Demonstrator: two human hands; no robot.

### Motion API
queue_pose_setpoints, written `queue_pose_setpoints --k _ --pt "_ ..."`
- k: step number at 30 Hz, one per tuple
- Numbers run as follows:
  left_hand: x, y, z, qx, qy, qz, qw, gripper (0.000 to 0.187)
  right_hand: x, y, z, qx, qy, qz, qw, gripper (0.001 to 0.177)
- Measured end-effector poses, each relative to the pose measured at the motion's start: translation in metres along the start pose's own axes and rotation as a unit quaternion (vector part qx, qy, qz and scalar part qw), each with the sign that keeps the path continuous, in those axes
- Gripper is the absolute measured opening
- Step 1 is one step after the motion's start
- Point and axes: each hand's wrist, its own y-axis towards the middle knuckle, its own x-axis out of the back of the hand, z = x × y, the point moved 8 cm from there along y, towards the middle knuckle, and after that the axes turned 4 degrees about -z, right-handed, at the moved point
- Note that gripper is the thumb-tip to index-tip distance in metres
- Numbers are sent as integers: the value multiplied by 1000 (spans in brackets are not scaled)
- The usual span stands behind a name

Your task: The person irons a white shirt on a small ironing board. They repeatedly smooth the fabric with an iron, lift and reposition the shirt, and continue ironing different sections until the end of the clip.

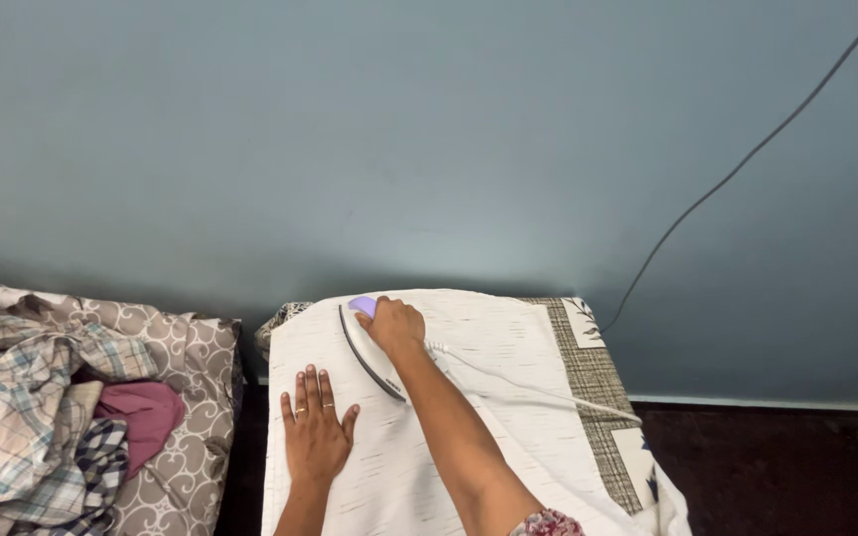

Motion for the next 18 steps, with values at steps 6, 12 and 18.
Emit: queue_pose_setpoints --k 6,12,18 --pt "-3 3 1 6 2 40 999 84 1 47 -12 22 -25 -4 999 57" --pt "-6 1 2 8 19 65 998 85 24 44 -86 -35 -33 -7 999 58" --pt "-5 2 1 7 37 68 997 82 55 23 -168 -129 -39 -8 991 59"
